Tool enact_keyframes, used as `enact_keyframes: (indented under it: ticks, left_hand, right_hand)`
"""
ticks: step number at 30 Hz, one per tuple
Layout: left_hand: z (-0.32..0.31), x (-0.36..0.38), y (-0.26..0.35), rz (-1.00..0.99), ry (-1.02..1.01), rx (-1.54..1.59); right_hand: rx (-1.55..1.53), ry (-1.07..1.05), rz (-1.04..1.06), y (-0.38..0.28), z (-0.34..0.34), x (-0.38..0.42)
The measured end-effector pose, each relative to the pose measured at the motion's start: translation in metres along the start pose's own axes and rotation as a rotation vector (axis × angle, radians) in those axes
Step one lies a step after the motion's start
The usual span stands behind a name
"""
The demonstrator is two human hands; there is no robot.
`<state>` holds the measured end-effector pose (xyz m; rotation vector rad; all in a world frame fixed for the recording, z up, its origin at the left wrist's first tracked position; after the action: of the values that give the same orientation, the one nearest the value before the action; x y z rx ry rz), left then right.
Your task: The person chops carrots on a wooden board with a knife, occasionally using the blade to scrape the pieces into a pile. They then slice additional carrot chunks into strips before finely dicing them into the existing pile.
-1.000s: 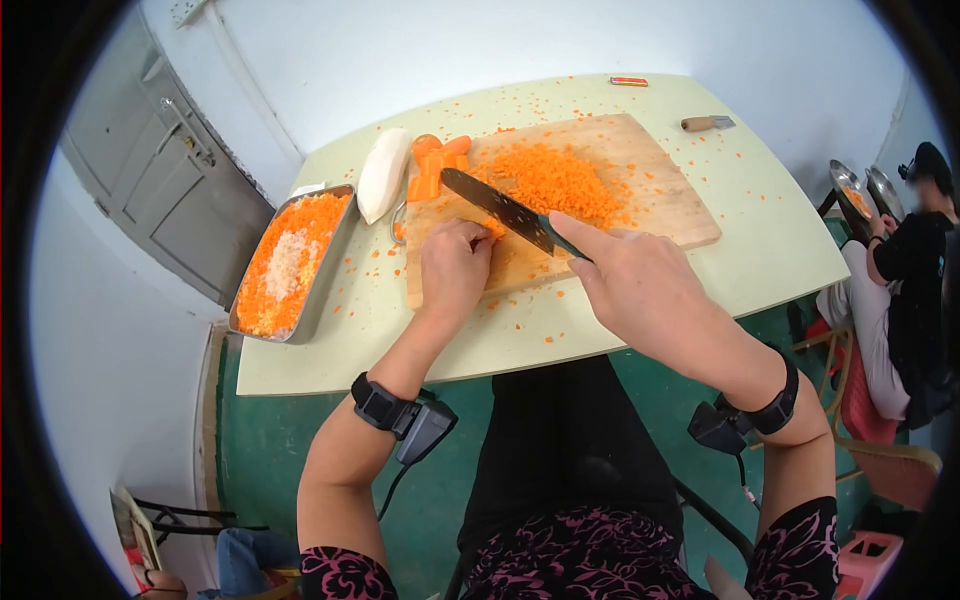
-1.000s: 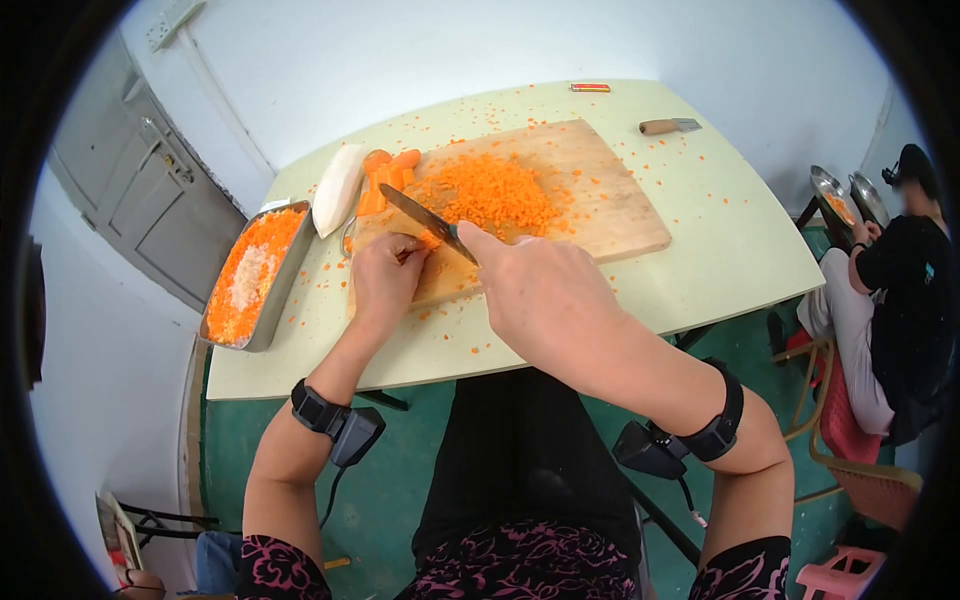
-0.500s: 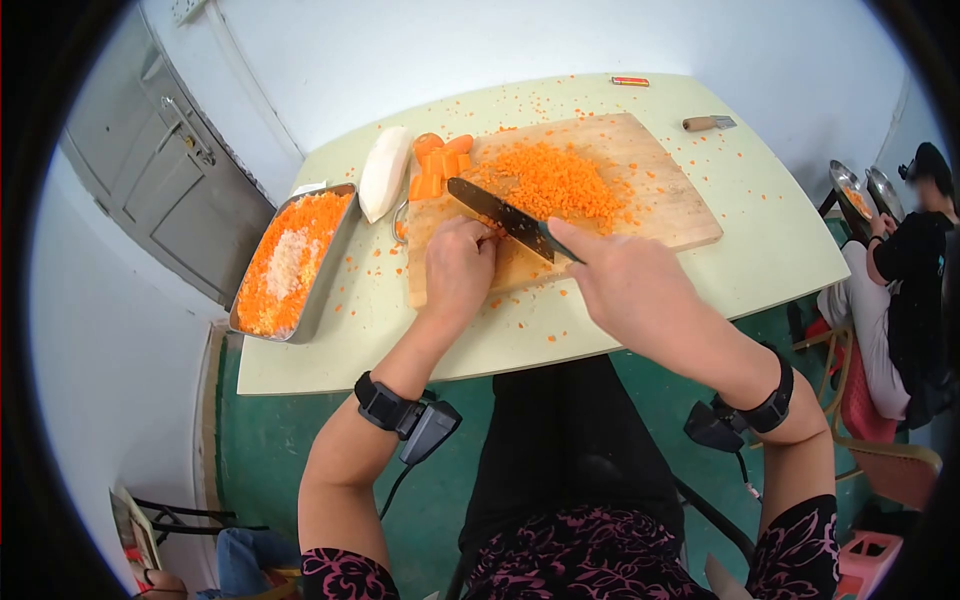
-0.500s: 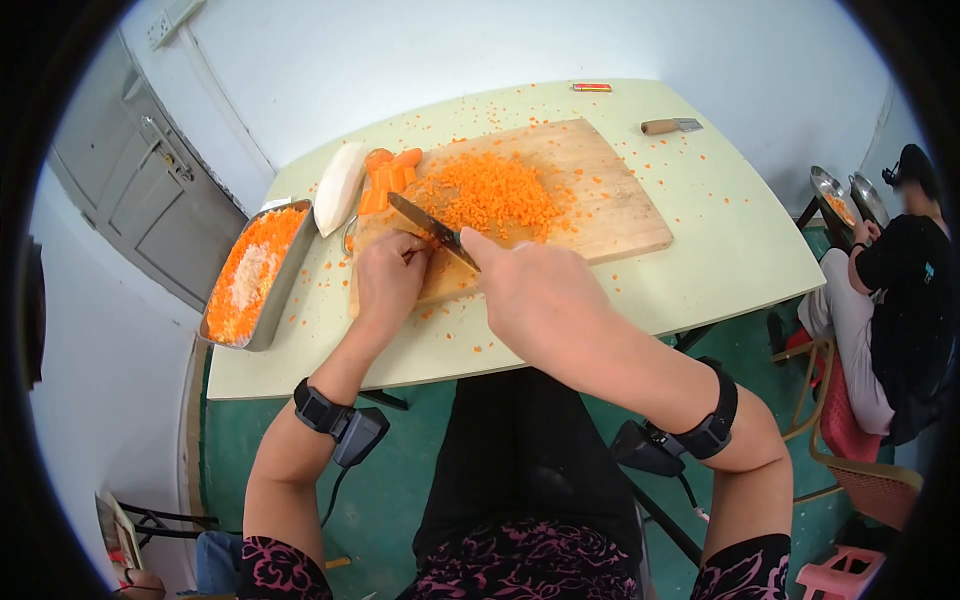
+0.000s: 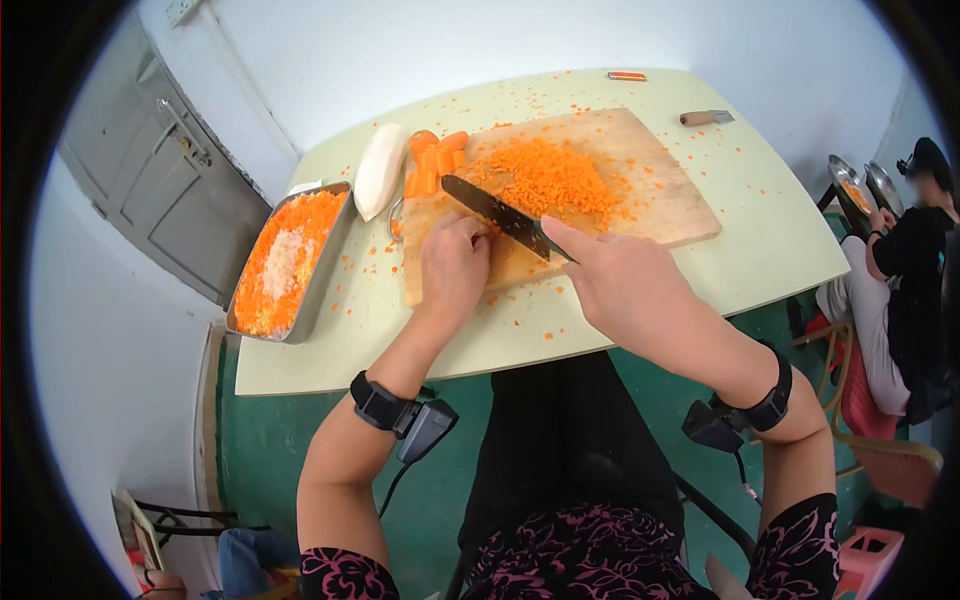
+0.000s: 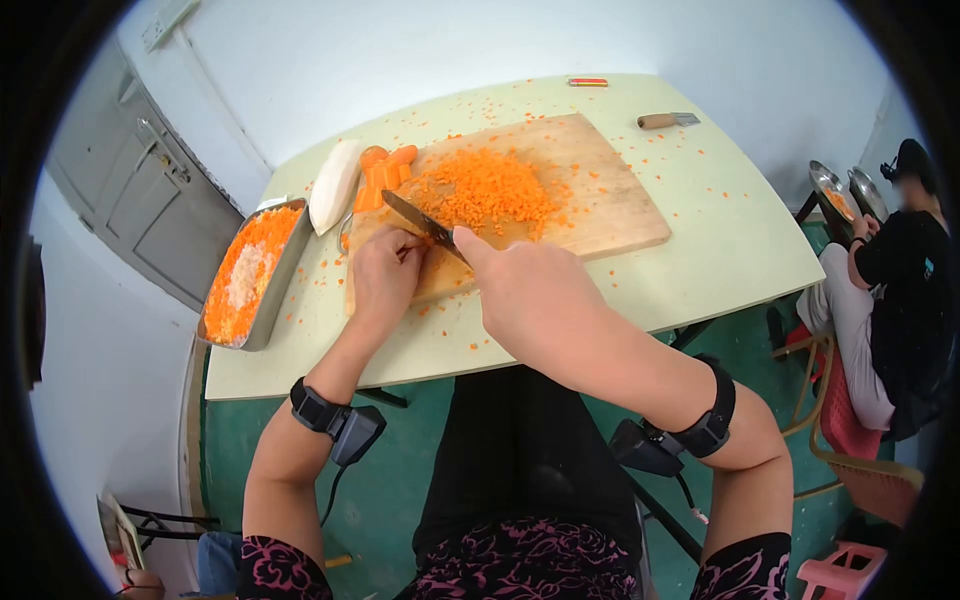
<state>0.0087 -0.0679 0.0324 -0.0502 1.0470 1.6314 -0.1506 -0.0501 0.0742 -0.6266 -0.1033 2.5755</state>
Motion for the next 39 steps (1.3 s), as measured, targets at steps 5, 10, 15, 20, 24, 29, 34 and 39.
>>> enact_keyframes:
  ticks: [5, 10, 15, 20, 24, 29, 34, 39]
  left_hand:
    - [0.002, 0.001, -0.001, -0.001, 0.008, 0.039]
    - [0.002, 0.001, 0.001, -0.037, 0.023, -0.026]
    - [0.003, 0.002, -0.003, -0.015, 0.002, 0.03]
    - [0.014, 0.003, -0.002, 0.107, -0.001, 0.094]
    - [0.018, 0.003, 0.0, 0.004, 0.083, -0.108]
    - [0.005, 0.002, -0.007, -0.007, -0.005, -0.11]
    - [0.005, 0.002, -0.004, 0.002, -0.001, -0.122]
    - [0.005, 0.003, -0.002, -0.058, 0.04, -0.069]
  right_hand:
    - [-0.089, 0.051, -0.037, -0.001, 0.017, -0.004]
    - [-0.021, -0.062, -0.029, 0.002, 0.0, -0.003]
    - [-0.067, 0.118, -0.025, 0.008, 0.016, -0.002]
    - [-0.135, 0.128, -0.087, 0.008, 0.031, 0.002]
    - [-0.073, 0.157, -0.001, 0.0, 0.029, 0.004]
    - [-0.007, 0.138, 0.07, -0.009, 0.018, 0.004]
    - [0.017, 0.073, 0.095, -0.009, 0.005, 0.003]
    - [0.002, 0.097, 0.103, -0.012, 0.012, -0.001]
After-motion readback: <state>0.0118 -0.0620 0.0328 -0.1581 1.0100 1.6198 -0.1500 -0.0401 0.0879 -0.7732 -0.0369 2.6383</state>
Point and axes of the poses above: each hand's wrist, its own x-axis away from the middle knuckle, its own z-axis out of the back of the hand, y = z × x, the point moved 10 cm from there along -x, towards the middle knuckle, and after that the axes turned 15 degrees about z, right-handed, at the moved point
